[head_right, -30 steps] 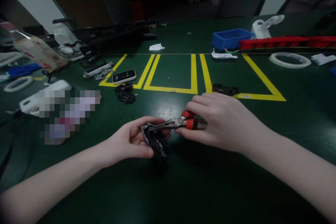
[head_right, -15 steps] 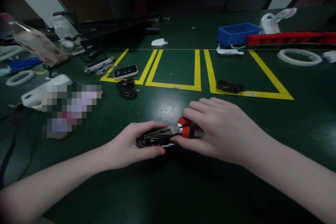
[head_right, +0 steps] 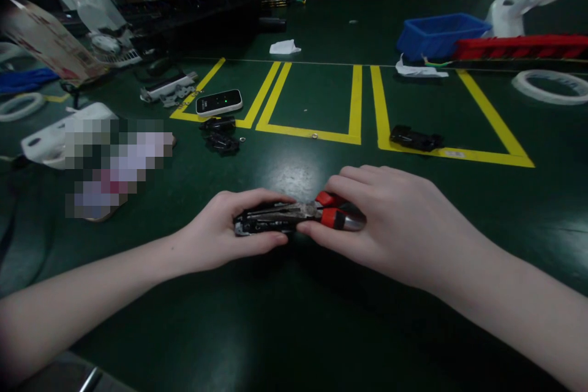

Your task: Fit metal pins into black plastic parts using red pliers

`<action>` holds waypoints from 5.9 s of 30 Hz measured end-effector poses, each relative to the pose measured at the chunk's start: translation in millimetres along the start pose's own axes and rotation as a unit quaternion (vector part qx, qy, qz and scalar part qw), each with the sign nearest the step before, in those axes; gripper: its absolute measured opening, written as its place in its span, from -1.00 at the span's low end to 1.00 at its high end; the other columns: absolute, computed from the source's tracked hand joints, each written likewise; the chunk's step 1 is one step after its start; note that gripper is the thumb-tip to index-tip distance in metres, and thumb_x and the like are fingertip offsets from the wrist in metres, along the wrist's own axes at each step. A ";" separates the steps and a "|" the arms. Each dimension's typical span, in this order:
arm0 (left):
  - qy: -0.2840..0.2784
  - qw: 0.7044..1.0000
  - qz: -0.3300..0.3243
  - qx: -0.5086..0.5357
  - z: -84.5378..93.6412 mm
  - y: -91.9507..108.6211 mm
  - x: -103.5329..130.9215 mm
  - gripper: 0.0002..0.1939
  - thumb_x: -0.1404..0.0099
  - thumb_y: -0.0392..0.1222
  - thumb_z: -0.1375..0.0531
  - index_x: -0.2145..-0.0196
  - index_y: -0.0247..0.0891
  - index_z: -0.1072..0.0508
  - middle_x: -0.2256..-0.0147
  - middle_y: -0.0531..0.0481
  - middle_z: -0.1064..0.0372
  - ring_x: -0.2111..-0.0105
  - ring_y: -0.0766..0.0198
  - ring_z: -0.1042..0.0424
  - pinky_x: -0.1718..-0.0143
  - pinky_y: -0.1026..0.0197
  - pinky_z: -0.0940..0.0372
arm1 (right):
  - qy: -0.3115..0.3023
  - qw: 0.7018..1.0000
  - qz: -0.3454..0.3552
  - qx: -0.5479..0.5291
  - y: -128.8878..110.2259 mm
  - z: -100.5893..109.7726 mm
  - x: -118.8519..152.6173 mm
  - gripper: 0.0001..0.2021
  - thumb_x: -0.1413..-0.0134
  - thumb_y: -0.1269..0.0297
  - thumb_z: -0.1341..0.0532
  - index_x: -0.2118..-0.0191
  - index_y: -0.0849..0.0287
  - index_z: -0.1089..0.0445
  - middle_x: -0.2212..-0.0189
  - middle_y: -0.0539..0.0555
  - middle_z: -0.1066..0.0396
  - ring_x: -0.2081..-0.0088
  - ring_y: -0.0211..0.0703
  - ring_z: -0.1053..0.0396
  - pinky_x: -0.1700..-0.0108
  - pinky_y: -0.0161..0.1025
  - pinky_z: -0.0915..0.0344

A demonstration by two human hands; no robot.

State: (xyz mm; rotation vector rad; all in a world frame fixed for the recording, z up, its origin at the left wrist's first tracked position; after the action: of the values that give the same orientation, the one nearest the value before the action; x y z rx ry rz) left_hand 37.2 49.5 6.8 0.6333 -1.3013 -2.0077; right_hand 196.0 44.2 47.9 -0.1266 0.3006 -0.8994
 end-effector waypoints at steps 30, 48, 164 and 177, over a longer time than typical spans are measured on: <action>0.011 1.000 0.013 -0.004 1.0 -1.9 0.0 -0.58 -0.30 -0.10 -0.30 -0.05 -0.35 -0.44 0.09 -0.05 -0.55 0.14 0.27 -0.53 0.13 0.29 -0.37 | -0.018 0.999 -0.032 0.016 6.6 -9.4 4.9 -0.50 -0.22 -0.26 0.01 0.36 0.08 -0.35 0.46 0.10 -0.35 0.49 -0.08 -0.30 0.53 -0.14 -0.17; -0.025 0.999 0.028 -0.010 -0.1 -1.7 -2.9 -0.67 -0.33 -0.10 -0.26 0.01 -0.31 -0.47 0.14 0.00 -0.55 0.20 0.30 -0.53 0.21 0.31 -0.35 | -0.020 1.000 -0.023 -0.004 2.7 -6.6 -3.1 -0.41 -0.30 -0.20 0.12 0.40 0.15 -0.41 0.50 0.12 -0.40 0.51 -0.13 -0.34 0.54 -0.22 -0.18; 0.056 0.960 0.007 -0.273 7.4 9.9 -0.5 -0.46 -0.31 0.05 -0.24 -0.17 -0.21 -0.35 -0.08 -0.17 -0.34 -0.03 -0.01 -0.31 0.00 -0.07 -0.23 | 0.155 0.985 -0.040 -0.059 30.0 -25.5 6.7 -0.74 0.02 0.30 -0.17 0.15 0.13 -0.21 0.31 0.10 -0.32 0.33 -0.09 -0.28 0.32 -0.15 -0.23; 0.128 0.949 -0.185 -0.221 16.1 29.3 7.0 -0.80 -0.42 -0.24 -0.17 0.02 -0.24 -0.48 0.18 -0.08 -0.51 0.17 0.25 -0.48 0.13 0.16 -0.41 | 0.193 0.976 0.053 0.081 2.4 -3.4 20.9 -0.71 -0.12 0.17 -0.28 0.07 0.17 -0.37 0.18 0.18 -0.46 0.20 0.00 -0.38 0.24 -0.09 -0.24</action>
State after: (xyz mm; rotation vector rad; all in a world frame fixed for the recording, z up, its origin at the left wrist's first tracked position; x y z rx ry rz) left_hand 29.0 45.4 39.7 0.9285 -0.5754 -2.3177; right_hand 209.0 29.3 39.8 0.2165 0.5880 -0.8355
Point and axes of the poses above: each hand's wrist, its own x-axis away from the middle knuckle, its own z-axis out of the back of the hand, y = z × x, the point moved 7 cm from there along -x, towards the middle knuckle
